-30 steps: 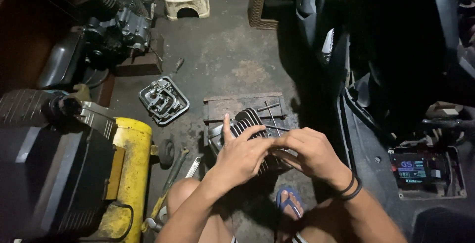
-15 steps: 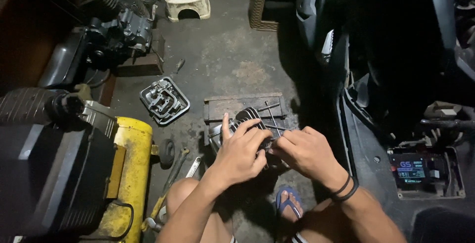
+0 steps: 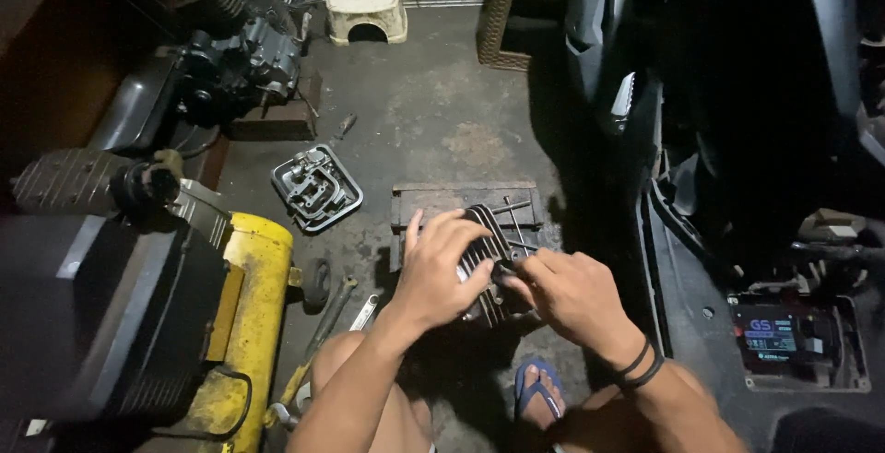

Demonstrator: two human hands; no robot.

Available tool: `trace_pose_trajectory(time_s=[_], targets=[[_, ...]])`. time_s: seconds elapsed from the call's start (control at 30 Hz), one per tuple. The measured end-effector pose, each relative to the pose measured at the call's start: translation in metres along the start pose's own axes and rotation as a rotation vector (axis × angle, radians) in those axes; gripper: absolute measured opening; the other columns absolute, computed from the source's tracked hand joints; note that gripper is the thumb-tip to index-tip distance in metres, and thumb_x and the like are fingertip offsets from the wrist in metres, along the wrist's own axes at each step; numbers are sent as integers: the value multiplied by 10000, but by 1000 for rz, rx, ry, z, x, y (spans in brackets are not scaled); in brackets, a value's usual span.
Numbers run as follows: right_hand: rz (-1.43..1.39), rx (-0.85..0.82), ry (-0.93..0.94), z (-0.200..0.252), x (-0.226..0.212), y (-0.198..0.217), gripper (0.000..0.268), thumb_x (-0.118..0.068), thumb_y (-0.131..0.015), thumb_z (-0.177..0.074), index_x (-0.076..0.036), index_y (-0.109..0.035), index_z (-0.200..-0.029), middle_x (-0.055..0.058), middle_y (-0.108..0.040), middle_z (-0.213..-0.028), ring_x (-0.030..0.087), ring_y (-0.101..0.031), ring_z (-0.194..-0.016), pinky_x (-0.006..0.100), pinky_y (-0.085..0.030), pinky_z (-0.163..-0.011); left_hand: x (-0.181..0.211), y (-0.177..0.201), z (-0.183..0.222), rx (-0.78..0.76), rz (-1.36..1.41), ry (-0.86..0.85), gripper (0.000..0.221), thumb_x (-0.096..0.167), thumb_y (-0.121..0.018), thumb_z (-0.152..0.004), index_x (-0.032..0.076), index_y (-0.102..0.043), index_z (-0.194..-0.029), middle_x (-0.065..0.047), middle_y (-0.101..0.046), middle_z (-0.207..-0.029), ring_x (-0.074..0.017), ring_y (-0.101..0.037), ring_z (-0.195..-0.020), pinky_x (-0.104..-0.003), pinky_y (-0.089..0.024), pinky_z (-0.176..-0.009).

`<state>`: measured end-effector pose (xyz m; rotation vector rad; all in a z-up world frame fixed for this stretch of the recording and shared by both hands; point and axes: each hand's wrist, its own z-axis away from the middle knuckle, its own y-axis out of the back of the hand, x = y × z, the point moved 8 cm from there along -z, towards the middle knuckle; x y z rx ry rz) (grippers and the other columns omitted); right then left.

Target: Using a flathead screwdriver to scrape out dirt and debris from between the cooling fins of a motorcycle engine cylinder head.

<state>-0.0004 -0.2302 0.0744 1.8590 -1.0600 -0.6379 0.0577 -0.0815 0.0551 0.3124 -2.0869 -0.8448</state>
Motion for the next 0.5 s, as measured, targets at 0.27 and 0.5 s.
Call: trace_pose_trajectory(time_s=[0.27,0.5], targets=[[-159,-38,41,-4,-2,9,134,-304,-533,-1018,-229,-644,-1011,-7,-586,-693,236,-648,-638,361,-482,-579,-11,1,1,34,-4,39,453,432,-719,-864,179,-668,-1237,-42,-664,-1182,-304,-555,-1275,-611,-255,-1169],[-9,-65,100,2,-4,-8,245,-422,-494,-999,-257,-555,-829,-68,-533,-620,165,-604,-602,329,-444,-637,-6,3,-1,35,-11,38,430,435,-725,-864,191,-675,-1215,-36,-665,-1174,-304,-562,-1268,-607,-269,-1157]])
